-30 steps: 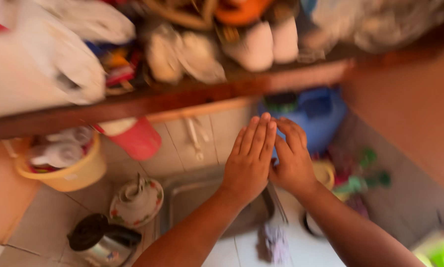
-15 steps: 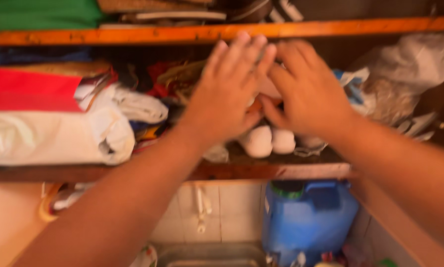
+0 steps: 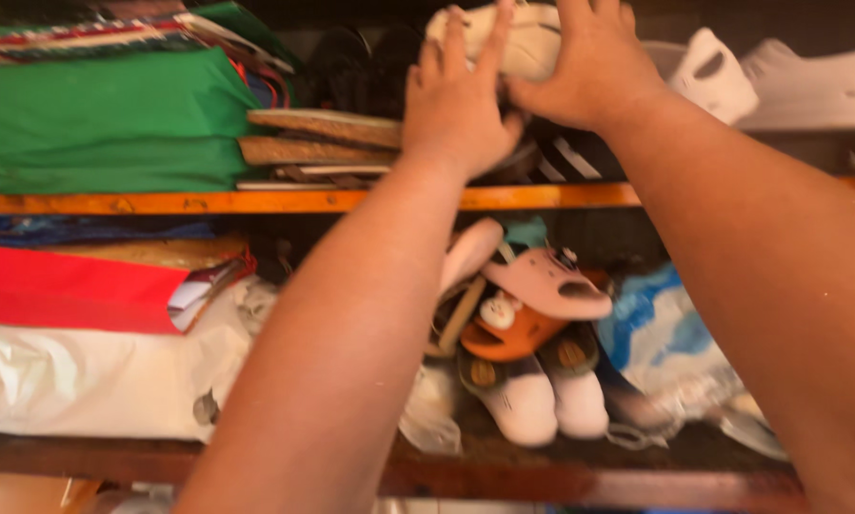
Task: The person opens a wooden cabinet and repeatedly removes pairs of shoes and slippers from shelves, placing them on the floor. The person handles multiple types of footwear, including sandals, sneakers, and clogs, one pair at a time.
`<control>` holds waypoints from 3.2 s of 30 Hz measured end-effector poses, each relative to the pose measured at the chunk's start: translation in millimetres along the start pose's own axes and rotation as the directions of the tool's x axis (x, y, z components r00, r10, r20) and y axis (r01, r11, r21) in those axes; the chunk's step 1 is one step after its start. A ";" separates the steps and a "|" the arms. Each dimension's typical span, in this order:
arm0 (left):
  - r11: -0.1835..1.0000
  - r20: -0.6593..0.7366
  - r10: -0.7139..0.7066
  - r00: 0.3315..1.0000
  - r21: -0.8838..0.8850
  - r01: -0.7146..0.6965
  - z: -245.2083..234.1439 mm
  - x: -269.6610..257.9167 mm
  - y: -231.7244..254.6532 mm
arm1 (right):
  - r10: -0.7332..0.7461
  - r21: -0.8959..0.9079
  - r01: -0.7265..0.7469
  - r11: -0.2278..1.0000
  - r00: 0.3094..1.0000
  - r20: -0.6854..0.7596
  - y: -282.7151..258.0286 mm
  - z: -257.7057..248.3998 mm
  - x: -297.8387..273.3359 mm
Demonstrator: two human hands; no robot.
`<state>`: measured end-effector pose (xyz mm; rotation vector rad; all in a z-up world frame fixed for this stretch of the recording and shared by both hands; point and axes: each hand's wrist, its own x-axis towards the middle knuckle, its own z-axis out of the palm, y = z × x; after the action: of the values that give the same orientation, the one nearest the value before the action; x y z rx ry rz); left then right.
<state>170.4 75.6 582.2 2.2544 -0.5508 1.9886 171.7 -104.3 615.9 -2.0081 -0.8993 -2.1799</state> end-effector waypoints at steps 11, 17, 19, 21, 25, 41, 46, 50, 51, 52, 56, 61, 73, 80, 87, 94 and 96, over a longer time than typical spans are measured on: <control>0.998 -0.001 0.055 0.999 -0.037 -0.055 26.6 -5.3 -12.5 | 0.432 0.037 -0.458 0.888 0.860 0.272 33.7 43.7 11.9; 0.998 0.088 -0.012 0.996 -0.060 0.017 18.9 -4.9 -8.7 | 0.309 0.018 -0.319 0.948 0.929 0.203 39.9 50.7 15.8; 0.998 0.070 -0.014 0.997 -0.065 0.019 17.5 -5.9 -9.3 | 0.316 0.031 -0.336 0.941 0.910 0.268 38.0 45.4 16.3; 0.997 0.066 -0.023 0.998 -0.073 0.027 17.4 -7.5 -8.9 | 0.339 0.022 -0.366 0.930 0.881 0.331 36.7 38.0 17.4; 0.996 0.024 -0.017 1.000 -0.082 0.019 16.7 -7.5 -8.0 | 0.347 -0.039 -0.366 0.930 0.838 0.420 35.5 27.9 28.4; 0.990 -0.208 0.029 0.978 -0.126 -0.057 30.4 -8.5 -12.6 | -0.005 -0.131 0.017 0.991 0.996 0.093 23.7 -11.0 28.5; 0.980 -0.535 0.048 0.843 -0.140 -0.144 22.4 -20.1 -14.9 | -0.022 -0.290 0.039 0.956 0.998 0.061 -13.5 -44.5 20.1; 0.943 -0.603 0.193 0.774 -0.104 -0.316 -1.6 -39.0 -18.5 | -0.263 -0.365 0.201 0.909 0.956 -0.128 -47.4 -63.1 -2.8; 0.948 -0.575 0.161 0.802 -0.137 -0.289 -7.2 -44.1 -17.1 | -0.266 -0.376 0.207 0.903 0.958 -0.110 -53.7 -66.1 -7.4; 0.949 -0.545 0.131 0.828 -0.173 -0.264 -12.3 -48.9 -13.9 | -0.266 -0.391 0.212 0.896 0.960 -0.090 -58.7 -69.8 -12.0; 0.941 -0.443 0.079 0.893 -0.263 -0.214 -33.1 -70.4 -0.7 | -0.224 -0.406 0.188 0.894 0.974 -0.042 -80.9 -86.8 -33.7; 0.911 -0.420 0.083 0.904 -0.336 -0.240 -54.4 -93.3 18.2 | -0.175 -0.423 0.128 0.897 0.982 -0.076 -111.6 -111.3 -59.7; 0.794 -0.401 0.184 0.897 -0.478 -0.376 -99.1 -152.6 41.3 | 0.010 -0.411 -0.046 0.910 0.996 -0.090 -177.6 -172.9 -119.3; 0.720 -0.364 0.172 0.915 -0.587 -0.369 -100.4 -228.6 77.6 | 0.176 -0.488 -0.150 0.860 0.984 0.008 -230.9 -212.9 -179.8; 0.646 -0.280 0.212 0.937 -0.679 -0.349 -93.3 -312.5 133.6 | 0.363 -0.534 -0.240 0.811 0.922 0.136 -267.1 -259.7 -249.5; 0.465 -0.171 0.305 0.937 -0.832 -0.304 -118.1 -408.9 201.1 | 0.499 -0.614 -0.273 0.740 0.835 0.231 -299.4 -330.7 -328.8; 0.427 -0.138 0.334 0.932 -0.860 -0.280 -124.7 -432.6 225.9 | 0.553 -0.639 -0.301 0.708 0.799 0.236 -308.0 -351.3 -354.9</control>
<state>-58.5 -7.0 141.2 1.5657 -1.6442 1.1939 -213.4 -124.6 173.7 -2.6510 0.3246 -1.9006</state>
